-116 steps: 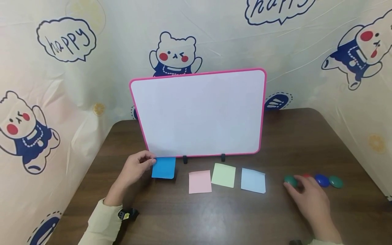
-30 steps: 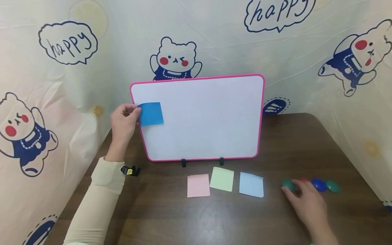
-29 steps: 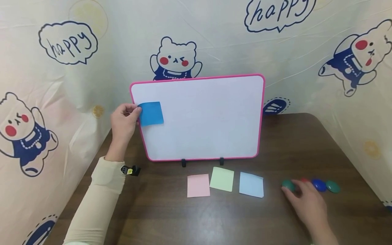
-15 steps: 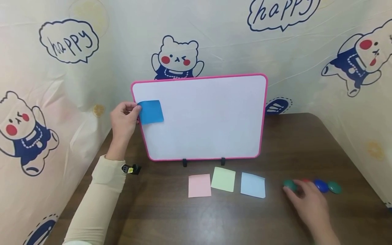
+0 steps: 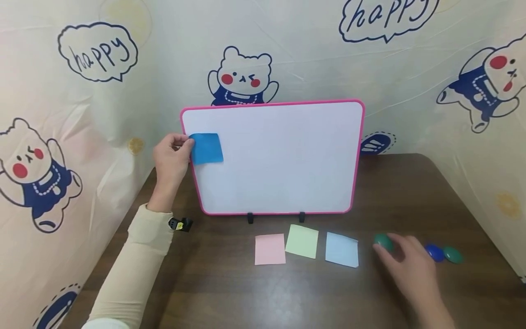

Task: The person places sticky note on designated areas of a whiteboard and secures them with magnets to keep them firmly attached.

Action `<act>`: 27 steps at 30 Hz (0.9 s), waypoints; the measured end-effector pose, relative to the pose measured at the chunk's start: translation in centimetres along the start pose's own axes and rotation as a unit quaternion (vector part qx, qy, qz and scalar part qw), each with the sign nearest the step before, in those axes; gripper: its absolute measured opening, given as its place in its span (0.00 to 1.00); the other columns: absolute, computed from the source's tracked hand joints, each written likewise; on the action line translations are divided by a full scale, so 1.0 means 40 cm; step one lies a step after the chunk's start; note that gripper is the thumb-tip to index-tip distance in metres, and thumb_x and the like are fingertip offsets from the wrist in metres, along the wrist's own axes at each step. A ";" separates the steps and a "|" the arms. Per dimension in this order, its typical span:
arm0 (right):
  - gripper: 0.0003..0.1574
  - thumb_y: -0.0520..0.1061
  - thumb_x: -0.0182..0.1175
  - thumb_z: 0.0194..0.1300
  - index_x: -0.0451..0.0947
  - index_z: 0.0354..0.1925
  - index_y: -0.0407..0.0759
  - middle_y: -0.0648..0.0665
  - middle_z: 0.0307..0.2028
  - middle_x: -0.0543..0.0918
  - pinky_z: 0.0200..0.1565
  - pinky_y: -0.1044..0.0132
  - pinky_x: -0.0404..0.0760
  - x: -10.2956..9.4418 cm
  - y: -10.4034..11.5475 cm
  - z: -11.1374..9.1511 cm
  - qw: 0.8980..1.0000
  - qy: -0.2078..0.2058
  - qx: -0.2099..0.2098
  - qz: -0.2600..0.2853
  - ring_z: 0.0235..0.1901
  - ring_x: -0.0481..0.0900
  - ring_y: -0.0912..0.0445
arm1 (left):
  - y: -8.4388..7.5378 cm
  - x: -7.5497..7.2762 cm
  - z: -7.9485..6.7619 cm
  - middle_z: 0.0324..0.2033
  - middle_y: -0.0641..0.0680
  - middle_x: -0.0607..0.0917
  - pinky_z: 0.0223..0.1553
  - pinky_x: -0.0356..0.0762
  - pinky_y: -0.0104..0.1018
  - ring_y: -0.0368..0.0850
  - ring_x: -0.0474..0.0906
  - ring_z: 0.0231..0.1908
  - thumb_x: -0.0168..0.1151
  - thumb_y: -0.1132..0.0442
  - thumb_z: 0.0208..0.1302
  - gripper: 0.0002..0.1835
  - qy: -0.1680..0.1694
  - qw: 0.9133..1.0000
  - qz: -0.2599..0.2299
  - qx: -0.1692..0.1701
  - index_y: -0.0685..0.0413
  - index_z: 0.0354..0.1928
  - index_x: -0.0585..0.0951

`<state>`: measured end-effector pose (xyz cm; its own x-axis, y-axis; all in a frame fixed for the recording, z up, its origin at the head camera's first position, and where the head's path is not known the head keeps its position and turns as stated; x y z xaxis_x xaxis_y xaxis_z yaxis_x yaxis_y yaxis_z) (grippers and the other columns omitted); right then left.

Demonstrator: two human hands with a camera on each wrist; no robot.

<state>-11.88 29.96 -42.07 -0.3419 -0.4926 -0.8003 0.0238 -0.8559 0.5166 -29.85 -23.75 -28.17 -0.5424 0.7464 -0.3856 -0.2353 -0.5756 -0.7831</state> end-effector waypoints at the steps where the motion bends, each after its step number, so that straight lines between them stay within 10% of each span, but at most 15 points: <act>1: 0.29 0.54 0.74 0.60 0.82 0.50 0.34 0.42 0.37 0.78 0.28 0.74 0.69 -0.003 0.014 0.005 1.000 -0.004 -0.008 0.005 0.33 0.70 0.53 | -0.001 0.001 0.000 0.41 0.57 0.85 0.42 0.83 0.42 0.48 0.77 0.38 0.64 0.56 0.71 0.14 0.001 1.000 0.003 -0.001 0.61 0.48 0.83; 27: 0.27 0.37 0.78 0.52 0.82 0.51 0.38 0.48 0.39 0.78 0.29 0.75 0.75 -0.004 0.410 0.144 0.971 -0.027 -0.203 0.122 0.30 0.73 0.58 | -0.017 -0.011 -0.011 0.40 0.58 0.85 0.42 0.84 0.45 0.50 0.78 0.37 0.65 0.55 0.71 0.15 -0.004 1.000 0.012 0.015 0.61 0.47 0.82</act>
<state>-16.86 16.93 -31.72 -0.3276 -0.6882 -0.6473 0.4745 -0.7123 0.5171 -29.11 -23.54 -27.69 -0.5538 0.7299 -0.4006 -0.2469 -0.6035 -0.7582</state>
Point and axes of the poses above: each hand's wrist, its own z-axis towards the middle knuckle, its own x-axis out of the palm, y = z × x, the point moved 7 cm from there along z, towards the middle knuckle
